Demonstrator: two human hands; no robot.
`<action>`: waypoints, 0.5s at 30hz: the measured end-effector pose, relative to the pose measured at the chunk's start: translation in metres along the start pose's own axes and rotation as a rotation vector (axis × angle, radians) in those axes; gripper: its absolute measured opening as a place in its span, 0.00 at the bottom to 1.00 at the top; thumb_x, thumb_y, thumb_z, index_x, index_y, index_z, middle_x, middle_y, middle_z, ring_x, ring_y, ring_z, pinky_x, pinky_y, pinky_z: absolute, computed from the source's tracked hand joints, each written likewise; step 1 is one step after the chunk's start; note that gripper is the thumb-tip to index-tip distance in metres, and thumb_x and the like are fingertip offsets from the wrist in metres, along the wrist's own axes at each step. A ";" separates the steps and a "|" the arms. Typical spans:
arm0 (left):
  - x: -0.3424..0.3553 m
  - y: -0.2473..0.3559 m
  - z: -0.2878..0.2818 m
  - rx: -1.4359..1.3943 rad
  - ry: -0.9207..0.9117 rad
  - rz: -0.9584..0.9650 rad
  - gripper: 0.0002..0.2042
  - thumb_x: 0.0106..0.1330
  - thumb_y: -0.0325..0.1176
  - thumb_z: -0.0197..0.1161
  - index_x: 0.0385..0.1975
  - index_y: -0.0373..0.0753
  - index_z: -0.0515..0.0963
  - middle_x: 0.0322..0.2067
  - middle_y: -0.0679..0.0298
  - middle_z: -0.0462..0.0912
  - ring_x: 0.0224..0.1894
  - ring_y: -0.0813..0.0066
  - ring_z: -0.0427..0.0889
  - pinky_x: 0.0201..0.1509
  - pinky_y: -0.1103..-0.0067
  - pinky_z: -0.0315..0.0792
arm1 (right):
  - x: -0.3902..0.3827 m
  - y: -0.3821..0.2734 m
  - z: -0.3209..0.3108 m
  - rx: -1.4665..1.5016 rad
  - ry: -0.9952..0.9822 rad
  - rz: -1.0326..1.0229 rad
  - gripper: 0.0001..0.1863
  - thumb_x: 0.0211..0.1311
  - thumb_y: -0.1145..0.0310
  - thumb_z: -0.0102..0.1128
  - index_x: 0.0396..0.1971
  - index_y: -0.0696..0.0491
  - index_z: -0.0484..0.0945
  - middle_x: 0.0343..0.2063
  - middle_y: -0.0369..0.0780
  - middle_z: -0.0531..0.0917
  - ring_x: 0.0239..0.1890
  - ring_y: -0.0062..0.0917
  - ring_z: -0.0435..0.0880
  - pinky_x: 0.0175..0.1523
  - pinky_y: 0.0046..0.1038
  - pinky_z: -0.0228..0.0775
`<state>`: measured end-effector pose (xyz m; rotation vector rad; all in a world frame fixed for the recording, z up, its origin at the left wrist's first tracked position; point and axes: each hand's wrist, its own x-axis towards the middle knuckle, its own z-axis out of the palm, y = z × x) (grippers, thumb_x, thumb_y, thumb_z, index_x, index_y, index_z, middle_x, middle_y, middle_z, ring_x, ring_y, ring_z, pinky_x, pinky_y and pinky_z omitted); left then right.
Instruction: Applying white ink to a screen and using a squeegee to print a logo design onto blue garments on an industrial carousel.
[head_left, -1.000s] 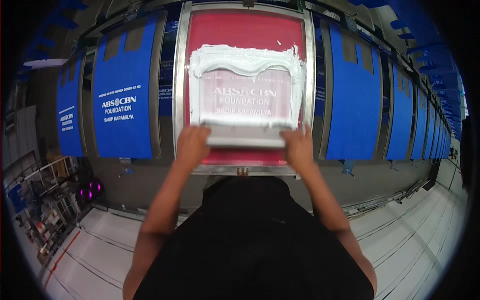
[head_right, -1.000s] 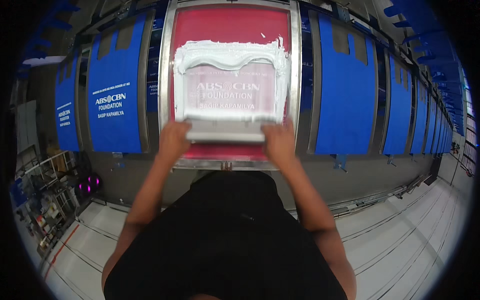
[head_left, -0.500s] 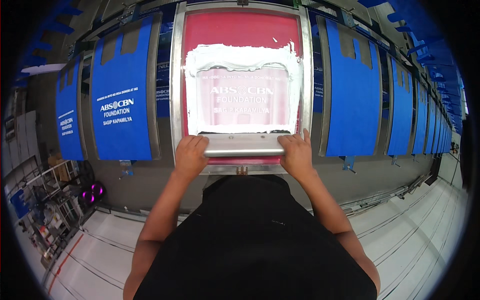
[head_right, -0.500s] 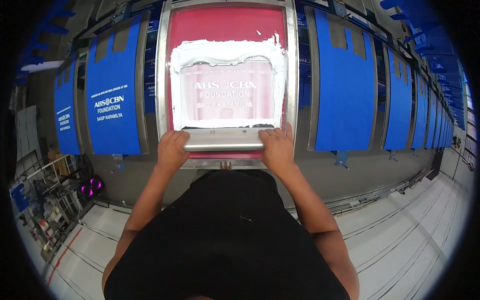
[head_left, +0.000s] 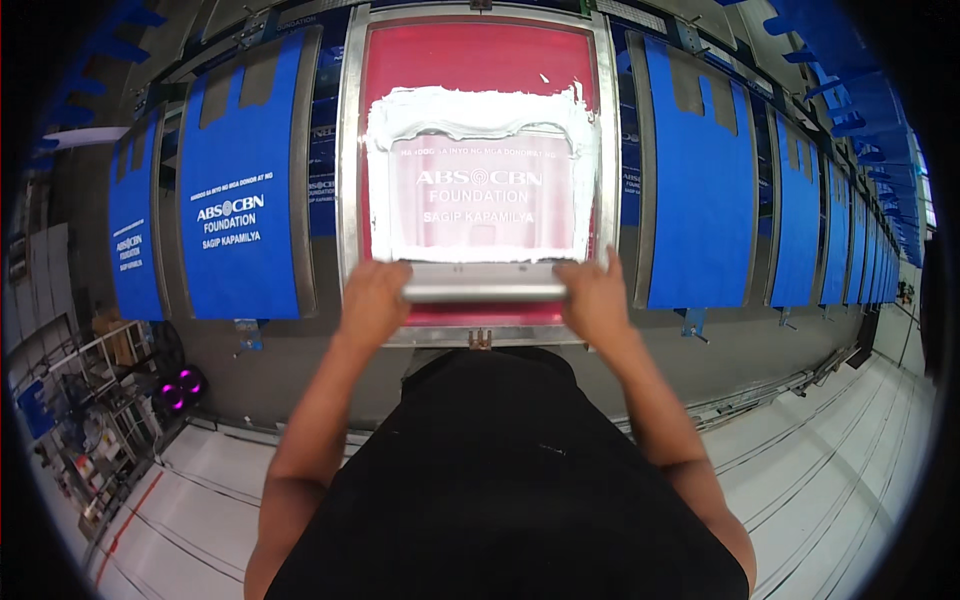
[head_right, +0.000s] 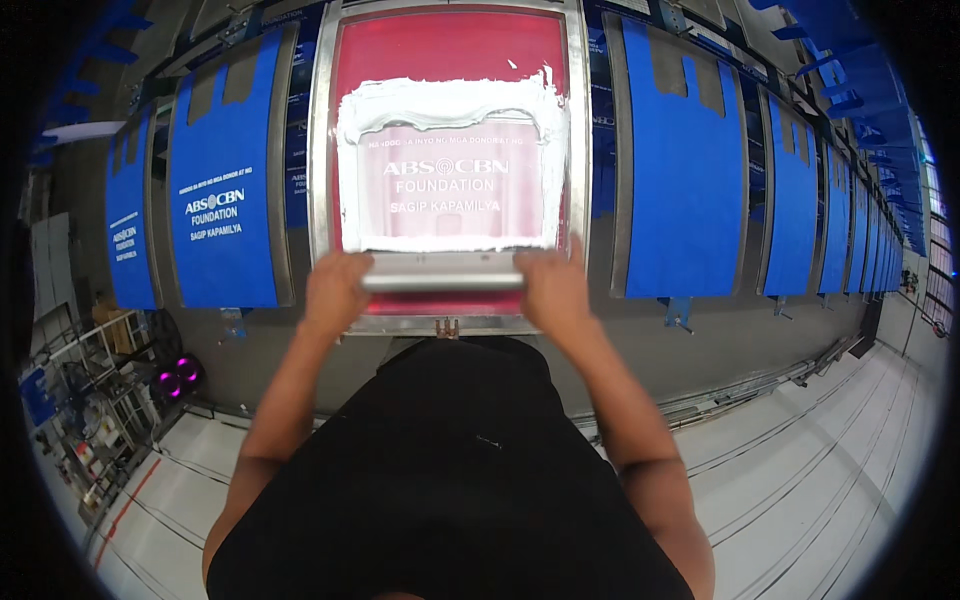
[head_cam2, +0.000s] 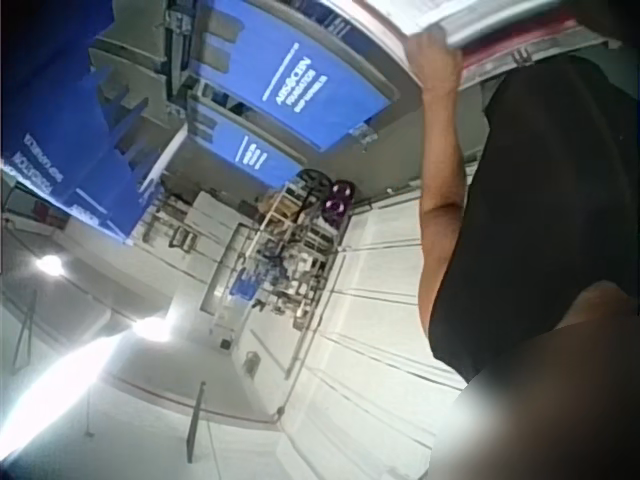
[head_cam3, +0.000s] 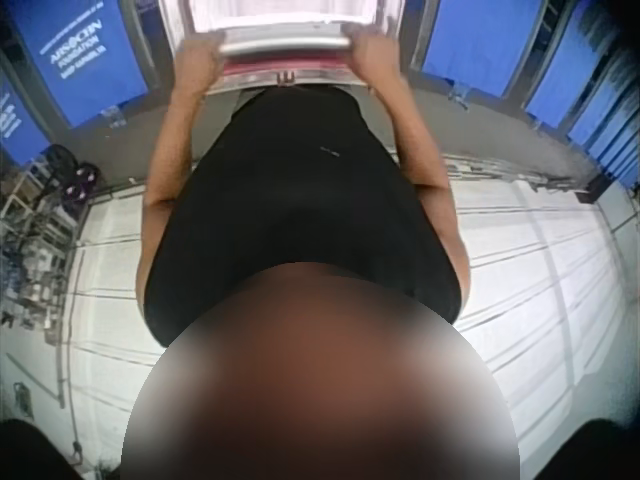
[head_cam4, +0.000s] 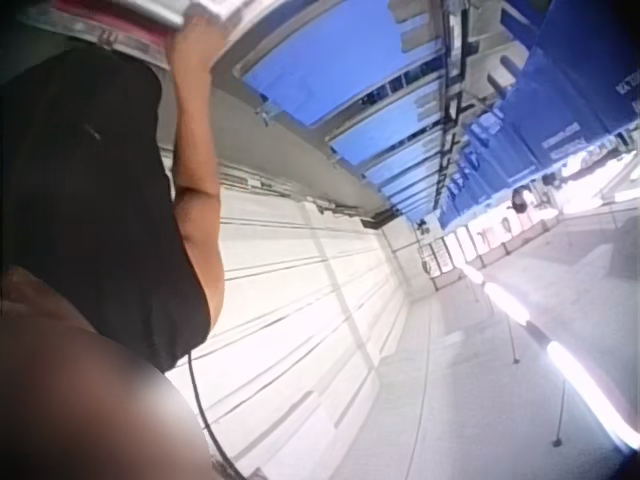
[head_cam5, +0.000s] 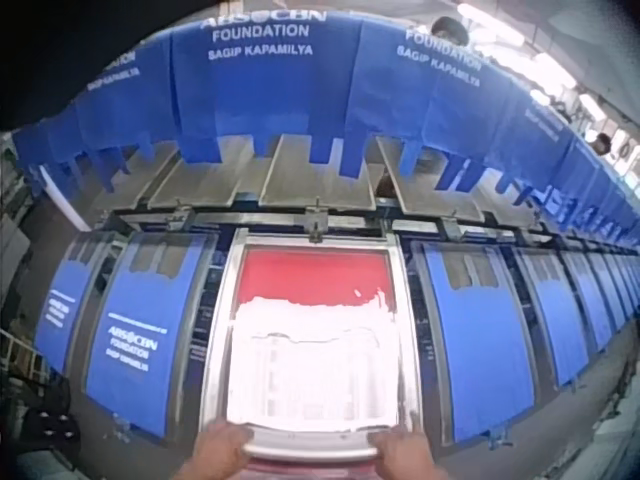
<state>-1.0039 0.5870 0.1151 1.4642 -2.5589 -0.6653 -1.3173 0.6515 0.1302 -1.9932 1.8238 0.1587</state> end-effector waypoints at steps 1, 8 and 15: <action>0.001 0.001 0.004 -0.021 0.091 0.057 0.17 0.37 0.22 0.68 0.32 0.41 0.80 0.30 0.57 0.81 0.37 0.57 0.79 0.44 0.66 0.73 | 0.000 0.000 0.006 0.023 0.141 -0.034 0.17 0.41 0.78 0.58 0.35 0.48 0.81 0.29 0.41 0.84 0.41 0.34 0.82 0.67 0.51 0.51; 0.158 -0.054 -0.016 0.131 0.179 -0.014 0.11 0.47 0.35 0.68 0.33 0.44 0.83 0.30 0.55 0.84 0.35 0.54 0.83 0.42 0.65 0.77 | 0.166 0.052 -0.031 -0.180 0.182 -0.039 0.19 0.41 0.69 0.61 0.39 0.44 0.82 0.30 0.42 0.85 0.38 0.34 0.84 0.60 0.49 0.59; 0.160 -0.038 -0.063 0.226 0.708 0.053 0.27 0.49 0.47 0.73 0.46 0.40 0.78 0.46 0.47 0.79 0.49 0.51 0.78 0.53 0.66 0.72 | 0.201 0.057 -0.119 -0.023 0.041 -0.077 0.27 0.40 0.72 0.54 0.47 0.47 0.82 0.39 0.45 0.84 0.44 0.38 0.83 0.51 0.35 0.75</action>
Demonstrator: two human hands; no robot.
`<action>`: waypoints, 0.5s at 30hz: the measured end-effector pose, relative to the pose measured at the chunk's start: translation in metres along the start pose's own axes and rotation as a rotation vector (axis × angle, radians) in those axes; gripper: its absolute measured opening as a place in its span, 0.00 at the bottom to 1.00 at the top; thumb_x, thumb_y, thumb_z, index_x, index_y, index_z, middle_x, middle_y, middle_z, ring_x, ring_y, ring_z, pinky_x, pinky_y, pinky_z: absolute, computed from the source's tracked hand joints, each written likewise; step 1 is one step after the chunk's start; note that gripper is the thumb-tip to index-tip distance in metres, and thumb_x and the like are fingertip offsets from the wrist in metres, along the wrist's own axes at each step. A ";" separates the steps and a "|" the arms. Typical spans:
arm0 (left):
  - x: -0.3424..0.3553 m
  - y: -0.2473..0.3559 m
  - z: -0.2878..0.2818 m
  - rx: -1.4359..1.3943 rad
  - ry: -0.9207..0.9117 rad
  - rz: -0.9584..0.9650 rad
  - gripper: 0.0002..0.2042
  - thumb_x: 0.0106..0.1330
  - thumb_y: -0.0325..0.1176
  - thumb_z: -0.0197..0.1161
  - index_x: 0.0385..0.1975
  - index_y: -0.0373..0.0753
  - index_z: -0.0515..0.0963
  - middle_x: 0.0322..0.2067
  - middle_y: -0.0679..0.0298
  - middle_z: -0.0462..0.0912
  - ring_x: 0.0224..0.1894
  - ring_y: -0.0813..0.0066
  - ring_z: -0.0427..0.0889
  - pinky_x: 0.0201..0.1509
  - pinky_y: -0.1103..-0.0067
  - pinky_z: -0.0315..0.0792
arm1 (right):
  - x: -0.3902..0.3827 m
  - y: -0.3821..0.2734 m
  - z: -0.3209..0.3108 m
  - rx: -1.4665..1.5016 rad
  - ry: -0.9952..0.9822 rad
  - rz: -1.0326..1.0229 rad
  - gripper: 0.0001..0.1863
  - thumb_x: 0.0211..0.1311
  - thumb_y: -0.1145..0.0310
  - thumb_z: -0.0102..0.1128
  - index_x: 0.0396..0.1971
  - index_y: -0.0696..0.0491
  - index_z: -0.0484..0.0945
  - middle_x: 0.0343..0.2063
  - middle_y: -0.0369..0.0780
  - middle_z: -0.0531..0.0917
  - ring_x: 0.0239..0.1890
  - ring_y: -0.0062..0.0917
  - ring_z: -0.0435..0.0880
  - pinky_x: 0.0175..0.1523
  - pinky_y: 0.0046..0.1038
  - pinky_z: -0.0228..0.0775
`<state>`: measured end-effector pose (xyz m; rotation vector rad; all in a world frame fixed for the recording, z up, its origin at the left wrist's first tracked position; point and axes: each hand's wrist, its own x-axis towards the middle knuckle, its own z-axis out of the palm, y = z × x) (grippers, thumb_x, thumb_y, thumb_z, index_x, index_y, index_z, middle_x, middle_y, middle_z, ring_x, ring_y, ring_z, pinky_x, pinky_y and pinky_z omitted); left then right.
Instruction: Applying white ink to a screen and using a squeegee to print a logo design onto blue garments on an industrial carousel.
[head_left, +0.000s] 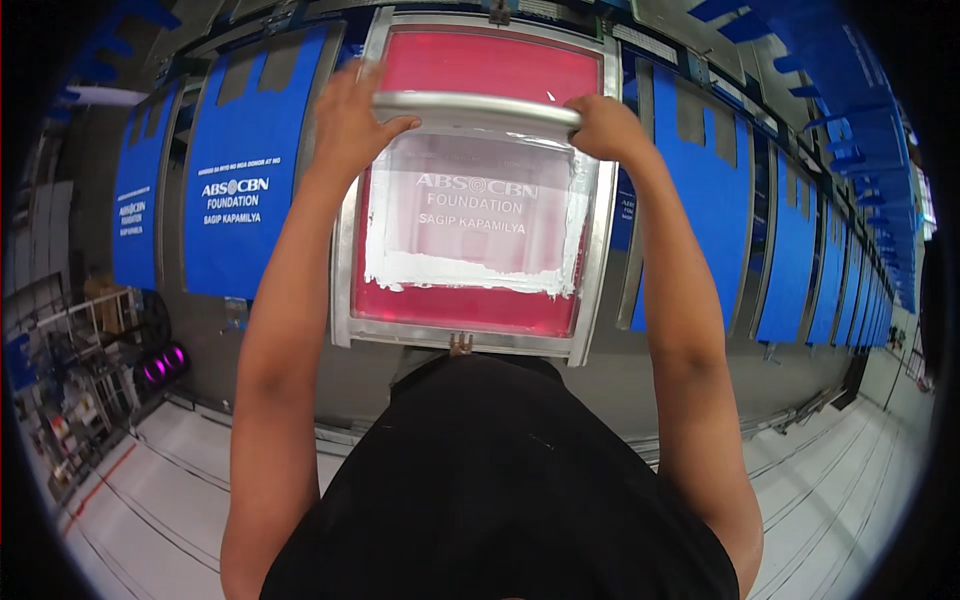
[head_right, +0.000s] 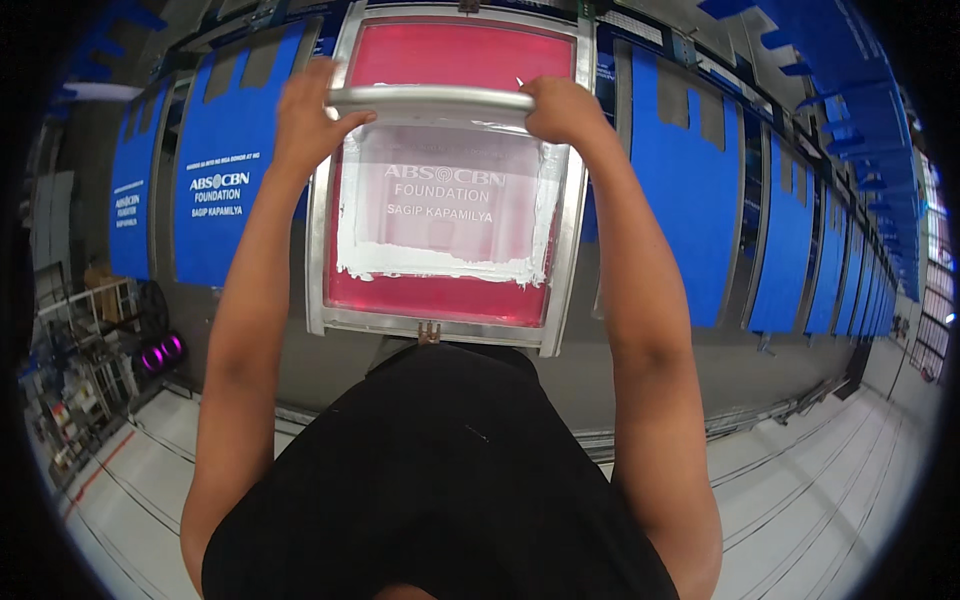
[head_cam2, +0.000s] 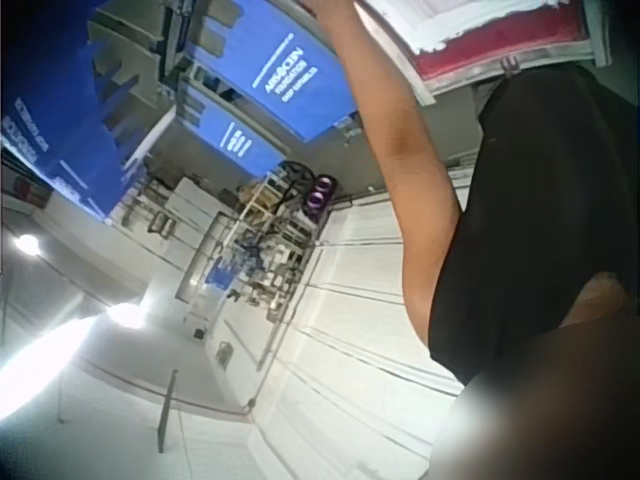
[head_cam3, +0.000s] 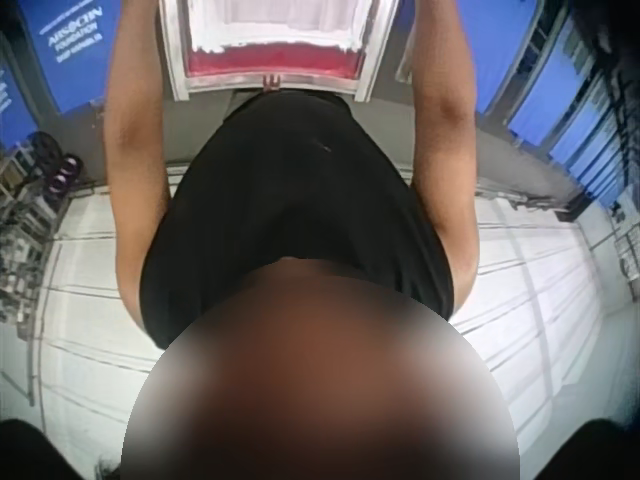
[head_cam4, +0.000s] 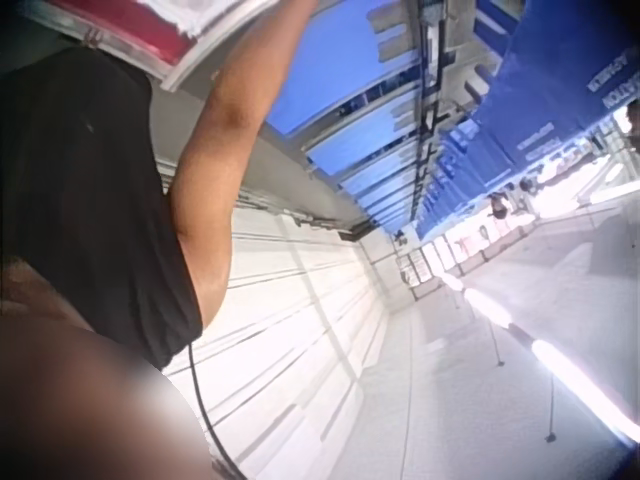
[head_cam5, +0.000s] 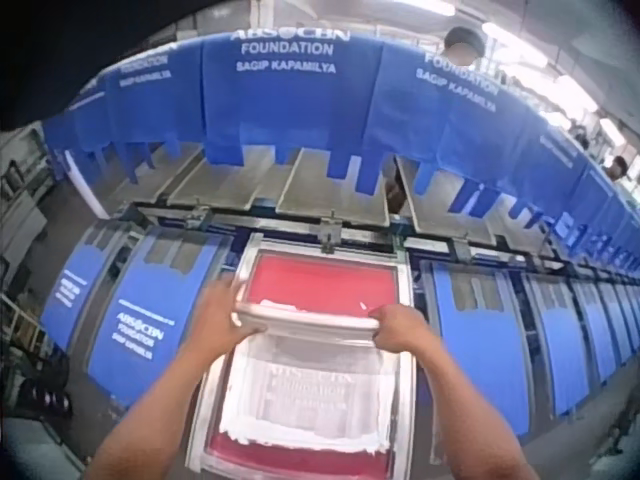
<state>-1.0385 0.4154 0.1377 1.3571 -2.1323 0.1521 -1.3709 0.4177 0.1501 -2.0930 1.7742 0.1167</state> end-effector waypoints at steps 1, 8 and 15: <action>-0.015 0.005 -0.016 -0.044 -0.052 -0.115 0.29 0.50 0.48 0.73 0.49 0.39 0.76 0.49 0.46 0.76 0.52 0.51 0.75 0.54 0.67 0.70 | 0.005 0.004 -0.006 -0.002 0.033 -0.026 0.27 0.40 0.73 0.54 0.47 0.48 0.81 0.39 0.46 0.84 0.45 0.39 0.83 0.52 0.36 0.74; -0.252 0.115 -0.064 -0.689 -1.574 -0.739 0.21 0.65 0.51 0.61 0.39 0.36 0.81 0.29 0.59 0.83 0.34 0.72 0.80 0.39 0.73 0.73 | 0.056 0.016 0.008 0.090 -0.140 -0.054 0.28 0.37 0.69 0.64 0.46 0.55 0.80 0.40 0.50 0.83 0.42 0.42 0.83 0.50 0.35 0.74; -0.326 0.139 -0.042 -1.323 -1.167 -1.041 0.19 0.69 0.48 0.57 0.31 0.35 0.80 0.25 0.72 0.79 0.31 0.86 0.73 0.35 0.81 0.69 | 0.060 -0.028 0.017 -0.029 0.038 -0.157 0.28 0.41 0.71 0.59 0.50 0.49 0.79 0.43 0.47 0.83 0.49 0.40 0.81 0.54 0.36 0.72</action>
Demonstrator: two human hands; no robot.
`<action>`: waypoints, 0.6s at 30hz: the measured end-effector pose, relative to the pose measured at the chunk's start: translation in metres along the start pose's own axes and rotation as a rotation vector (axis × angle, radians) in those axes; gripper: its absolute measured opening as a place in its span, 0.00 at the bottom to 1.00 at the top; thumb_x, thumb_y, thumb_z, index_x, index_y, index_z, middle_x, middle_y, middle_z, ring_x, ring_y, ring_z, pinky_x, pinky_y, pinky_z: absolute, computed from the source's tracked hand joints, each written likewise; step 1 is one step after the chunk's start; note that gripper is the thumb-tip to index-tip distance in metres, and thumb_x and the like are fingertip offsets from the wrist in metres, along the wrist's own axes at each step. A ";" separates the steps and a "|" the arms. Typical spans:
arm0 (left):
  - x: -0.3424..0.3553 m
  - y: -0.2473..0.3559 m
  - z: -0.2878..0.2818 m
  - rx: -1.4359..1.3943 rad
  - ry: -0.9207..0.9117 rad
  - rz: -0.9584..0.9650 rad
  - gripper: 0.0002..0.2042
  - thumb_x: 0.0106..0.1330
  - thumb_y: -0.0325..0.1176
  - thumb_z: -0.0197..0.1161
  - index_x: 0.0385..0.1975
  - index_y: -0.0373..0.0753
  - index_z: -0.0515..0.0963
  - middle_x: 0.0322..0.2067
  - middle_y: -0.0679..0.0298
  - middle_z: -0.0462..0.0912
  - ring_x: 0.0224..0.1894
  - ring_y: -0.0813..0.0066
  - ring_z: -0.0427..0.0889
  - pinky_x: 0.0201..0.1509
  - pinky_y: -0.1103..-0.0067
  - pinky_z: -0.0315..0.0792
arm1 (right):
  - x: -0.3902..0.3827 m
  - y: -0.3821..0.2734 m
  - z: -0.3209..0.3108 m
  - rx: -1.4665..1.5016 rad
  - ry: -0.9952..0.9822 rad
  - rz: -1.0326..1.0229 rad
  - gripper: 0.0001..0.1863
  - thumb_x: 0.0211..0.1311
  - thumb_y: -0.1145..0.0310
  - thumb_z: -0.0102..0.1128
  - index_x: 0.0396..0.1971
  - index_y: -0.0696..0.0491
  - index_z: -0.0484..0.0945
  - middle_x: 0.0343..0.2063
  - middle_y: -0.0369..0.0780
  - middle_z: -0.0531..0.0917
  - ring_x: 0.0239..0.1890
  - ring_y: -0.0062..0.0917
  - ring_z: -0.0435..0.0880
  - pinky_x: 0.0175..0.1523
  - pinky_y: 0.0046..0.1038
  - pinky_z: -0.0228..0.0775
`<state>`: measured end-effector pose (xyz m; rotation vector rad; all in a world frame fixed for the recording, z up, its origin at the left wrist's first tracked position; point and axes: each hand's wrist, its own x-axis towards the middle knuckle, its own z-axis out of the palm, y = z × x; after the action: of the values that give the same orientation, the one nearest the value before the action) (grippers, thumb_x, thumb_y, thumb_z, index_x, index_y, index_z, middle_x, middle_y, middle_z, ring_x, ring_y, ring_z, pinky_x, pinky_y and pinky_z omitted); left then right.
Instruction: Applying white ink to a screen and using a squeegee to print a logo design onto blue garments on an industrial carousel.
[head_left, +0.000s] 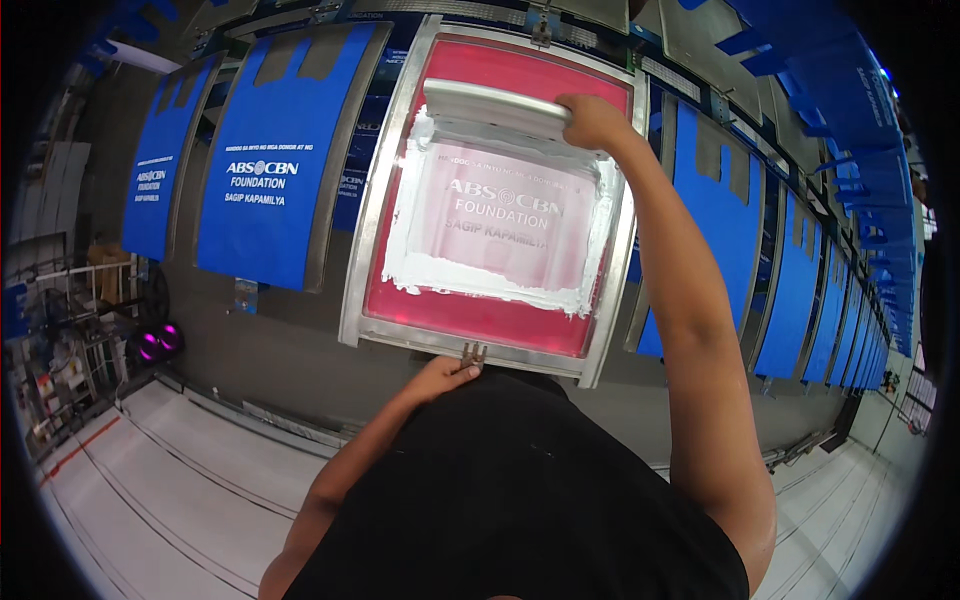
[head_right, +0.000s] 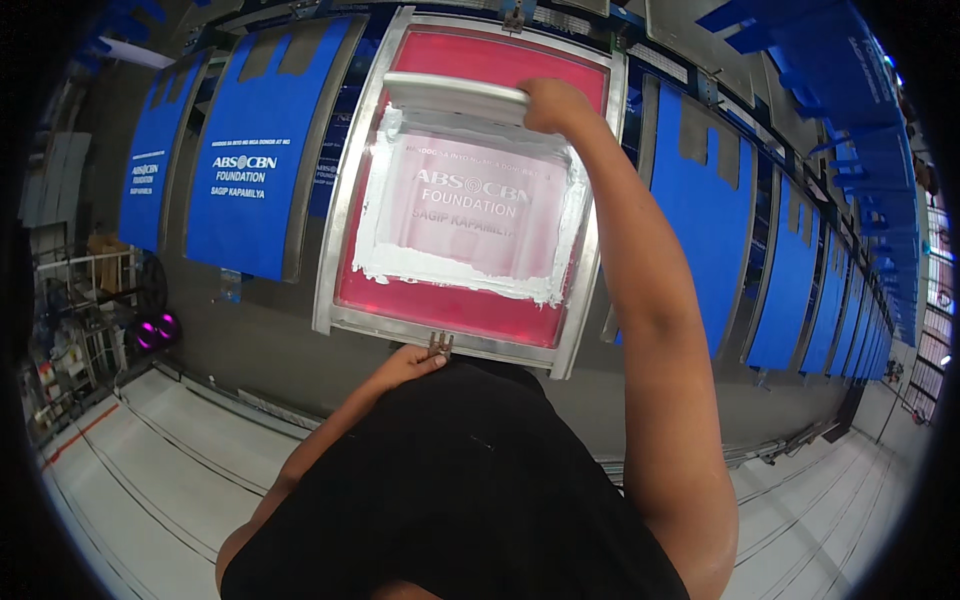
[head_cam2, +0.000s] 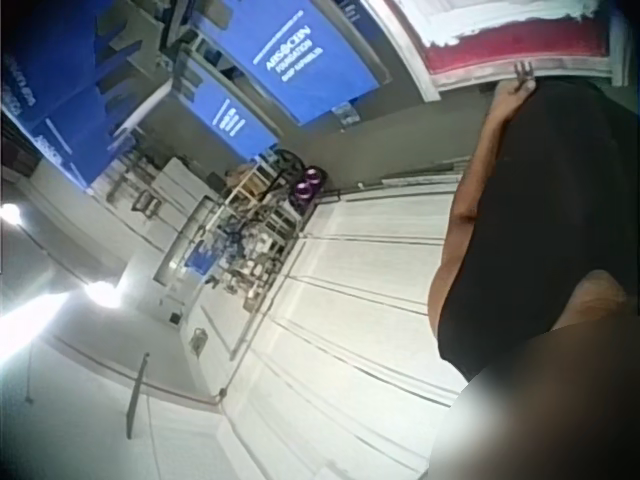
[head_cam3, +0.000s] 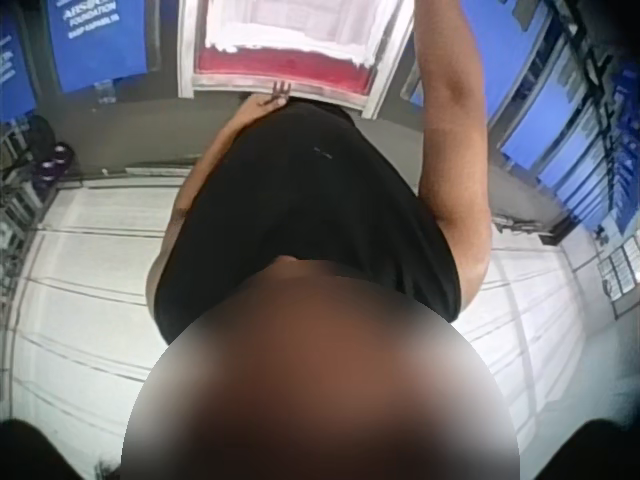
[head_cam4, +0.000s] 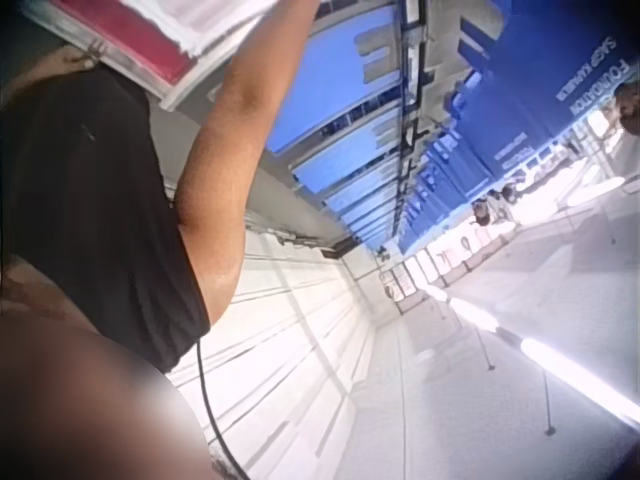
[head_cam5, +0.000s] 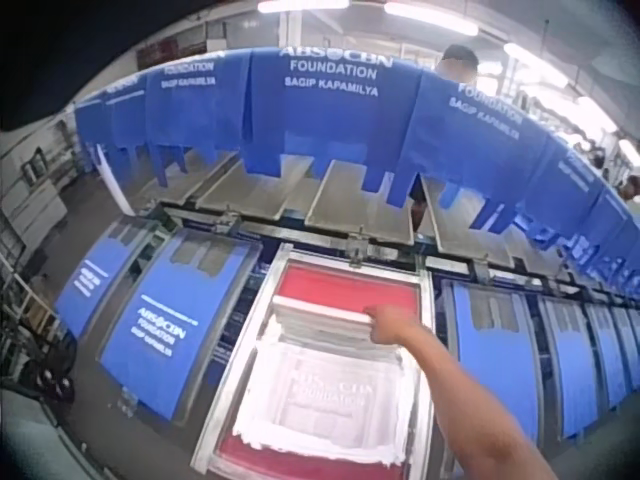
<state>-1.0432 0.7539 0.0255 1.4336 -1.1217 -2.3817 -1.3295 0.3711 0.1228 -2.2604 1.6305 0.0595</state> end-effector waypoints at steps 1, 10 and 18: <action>-0.003 0.004 0.000 0.023 -0.019 -0.080 0.20 0.69 0.48 0.57 0.30 0.35 0.80 0.23 0.72 0.78 0.29 0.87 0.72 0.34 0.82 0.69 | 0.001 -0.005 0.001 -0.016 0.043 0.030 0.28 0.41 0.71 0.59 0.50 0.49 0.79 0.43 0.47 0.83 0.49 0.40 0.81 0.54 0.36 0.72; -0.023 0.032 0.009 -0.001 -0.049 0.116 0.21 0.71 0.48 0.54 0.23 0.37 0.78 0.17 0.72 0.73 0.21 0.85 0.69 0.26 0.84 0.64 | -0.129 -0.079 0.039 -0.006 -0.013 0.096 0.24 0.44 0.74 0.58 0.46 0.45 0.81 0.38 0.41 0.84 0.44 0.37 0.82 0.49 0.38 0.74; -0.010 0.030 0.009 0.222 0.032 -0.031 0.25 0.69 0.54 0.53 0.22 0.37 0.78 0.14 0.67 0.74 0.20 0.77 0.73 0.27 0.78 0.67 | -0.267 -0.151 0.086 0.031 0.150 0.027 0.25 0.39 0.76 0.61 0.45 0.53 0.77 0.35 0.40 0.82 0.43 0.36 0.79 0.51 0.37 0.67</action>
<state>-1.0523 0.7417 0.0545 1.5599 -1.4024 -2.3052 -1.2648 0.6822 0.1445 -2.2679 1.7239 -0.1317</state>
